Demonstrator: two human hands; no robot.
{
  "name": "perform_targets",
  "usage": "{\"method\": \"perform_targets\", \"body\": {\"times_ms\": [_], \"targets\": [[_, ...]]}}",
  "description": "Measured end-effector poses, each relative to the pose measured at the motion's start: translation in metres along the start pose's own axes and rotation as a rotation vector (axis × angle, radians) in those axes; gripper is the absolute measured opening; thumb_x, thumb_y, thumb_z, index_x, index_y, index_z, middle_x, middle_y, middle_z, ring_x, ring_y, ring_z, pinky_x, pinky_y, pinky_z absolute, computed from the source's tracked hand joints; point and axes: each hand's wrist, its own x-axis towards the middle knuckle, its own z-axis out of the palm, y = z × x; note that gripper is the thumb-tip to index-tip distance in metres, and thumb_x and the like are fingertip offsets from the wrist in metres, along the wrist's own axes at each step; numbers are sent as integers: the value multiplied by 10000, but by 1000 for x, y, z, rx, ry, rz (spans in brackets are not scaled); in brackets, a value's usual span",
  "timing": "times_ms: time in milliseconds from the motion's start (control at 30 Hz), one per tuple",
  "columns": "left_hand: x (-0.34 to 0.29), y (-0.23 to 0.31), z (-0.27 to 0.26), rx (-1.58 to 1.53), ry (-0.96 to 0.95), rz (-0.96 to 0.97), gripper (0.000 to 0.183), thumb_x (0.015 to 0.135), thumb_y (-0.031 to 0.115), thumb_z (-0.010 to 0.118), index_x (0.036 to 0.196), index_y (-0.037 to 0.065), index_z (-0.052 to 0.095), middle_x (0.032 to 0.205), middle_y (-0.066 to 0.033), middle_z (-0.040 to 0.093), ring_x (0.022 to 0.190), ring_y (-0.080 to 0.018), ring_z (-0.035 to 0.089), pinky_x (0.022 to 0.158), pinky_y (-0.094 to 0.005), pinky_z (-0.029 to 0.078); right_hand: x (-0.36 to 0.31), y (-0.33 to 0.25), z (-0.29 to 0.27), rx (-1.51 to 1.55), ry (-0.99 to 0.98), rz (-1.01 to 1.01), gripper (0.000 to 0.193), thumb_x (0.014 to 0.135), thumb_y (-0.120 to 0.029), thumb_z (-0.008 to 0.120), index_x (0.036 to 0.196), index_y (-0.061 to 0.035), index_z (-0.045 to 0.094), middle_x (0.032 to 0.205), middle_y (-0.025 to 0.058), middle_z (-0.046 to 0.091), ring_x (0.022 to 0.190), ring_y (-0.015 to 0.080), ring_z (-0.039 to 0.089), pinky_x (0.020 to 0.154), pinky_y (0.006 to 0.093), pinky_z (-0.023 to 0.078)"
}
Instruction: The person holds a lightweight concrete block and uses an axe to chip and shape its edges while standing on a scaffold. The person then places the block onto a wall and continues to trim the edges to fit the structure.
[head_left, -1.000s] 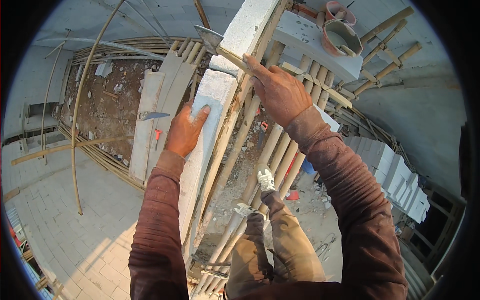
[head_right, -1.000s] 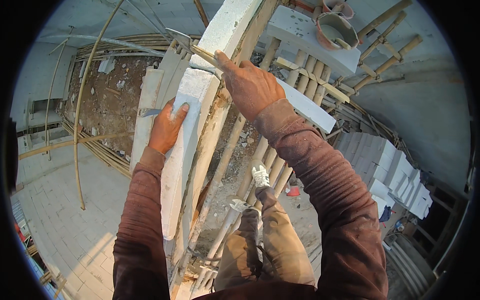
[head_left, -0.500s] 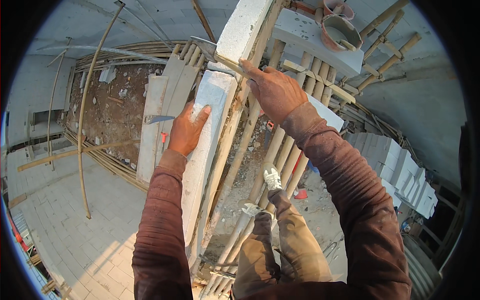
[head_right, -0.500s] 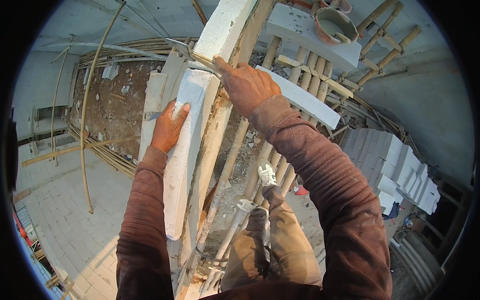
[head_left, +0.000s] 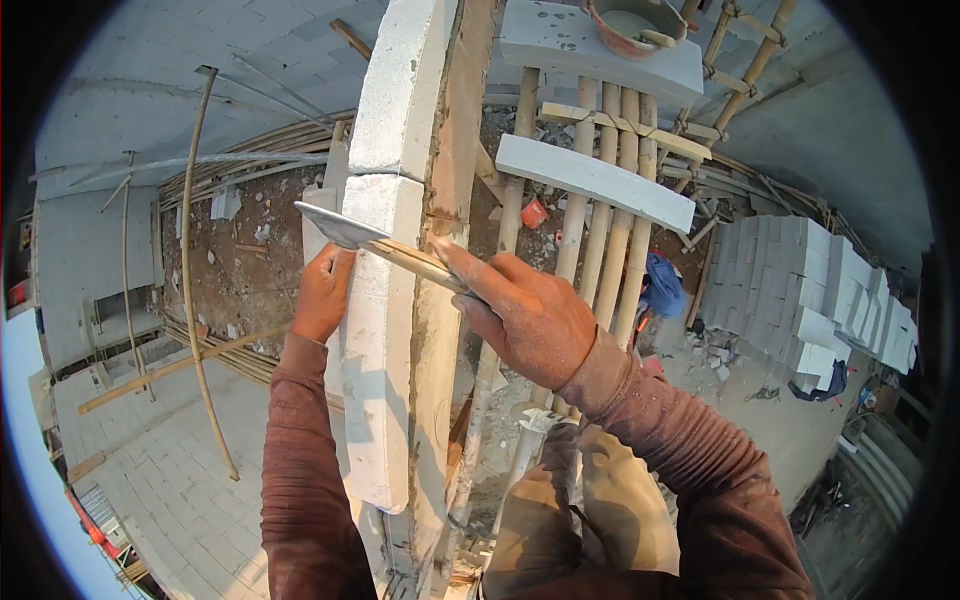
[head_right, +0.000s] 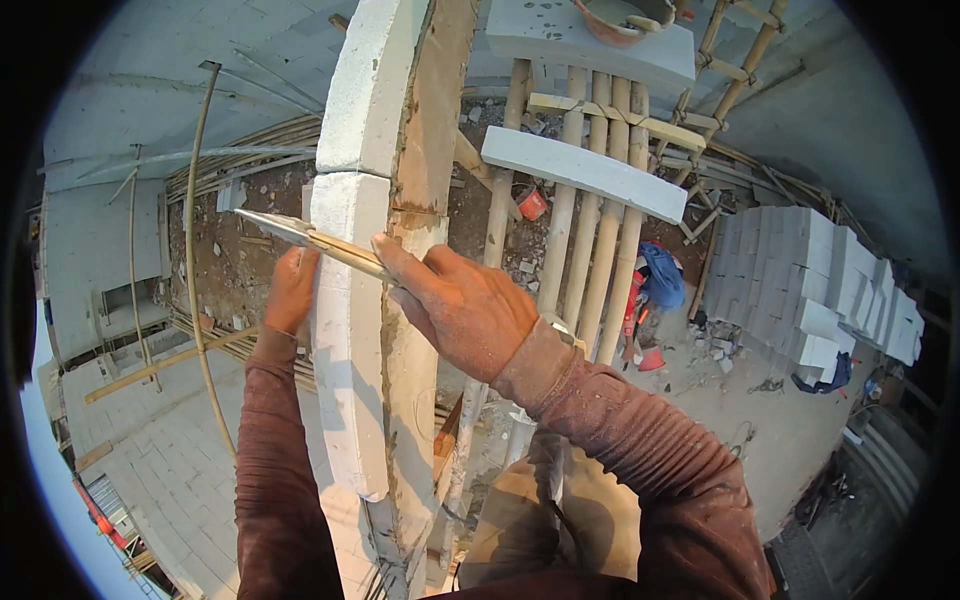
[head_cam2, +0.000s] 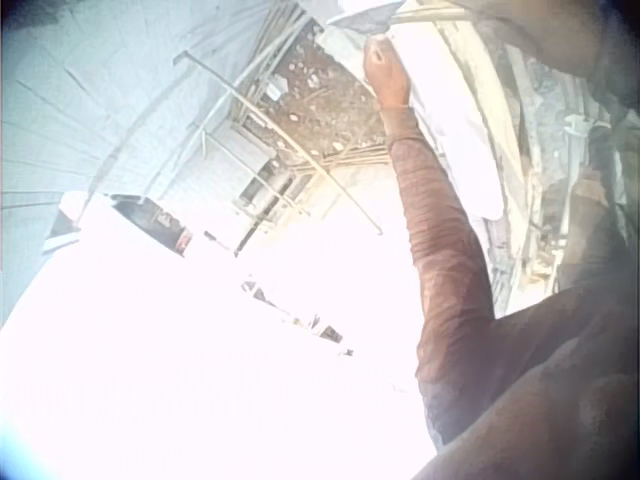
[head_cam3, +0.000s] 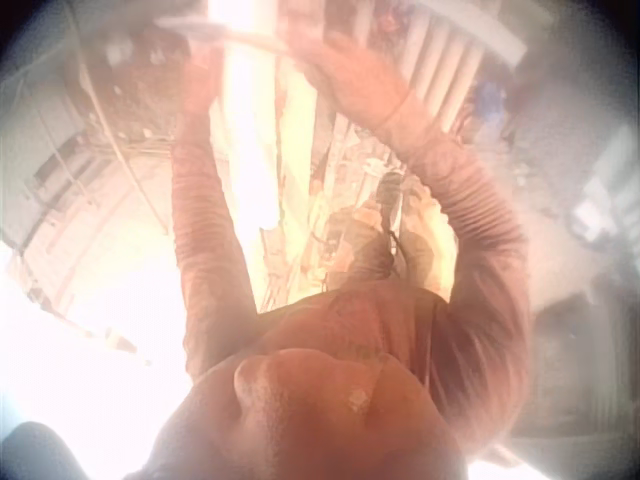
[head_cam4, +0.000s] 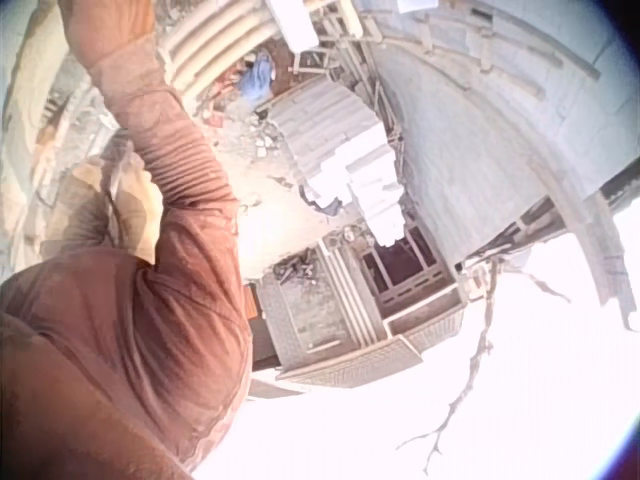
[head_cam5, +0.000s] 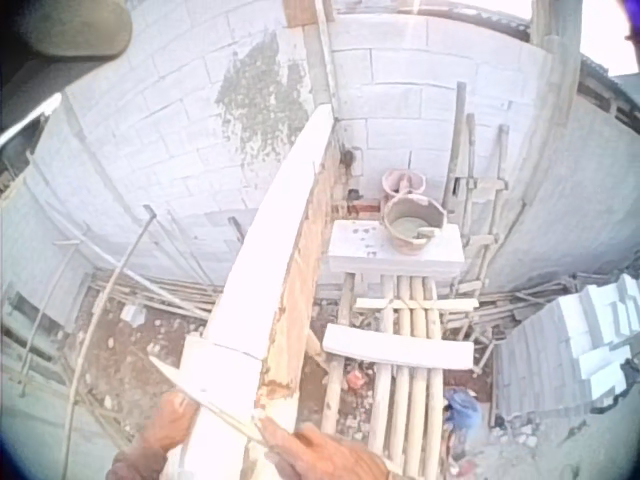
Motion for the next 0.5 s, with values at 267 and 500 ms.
{"method": "perform_targets", "body": {"times_ms": [267,500], "targets": [[108,26,-15,-300,-5,-175,663,948,525,619,1276,-51,611,1203,-124,654,1079,-179,612,944,-287,465,-270,76,5,38,75,706,463,927,-150,623,1376,-75,537,903,213,642,792,405,646,673,455,517],[108,42,-21,-332,-63,-284,664,914,515,671,1274,-38,594,1190,-103,661,1044,-173,627,915,-300,489,-442,98,16,-13,201,1262,397,946,-99,552,1318,41,554,885,269,666,798,421,670,709,447,519]]}}
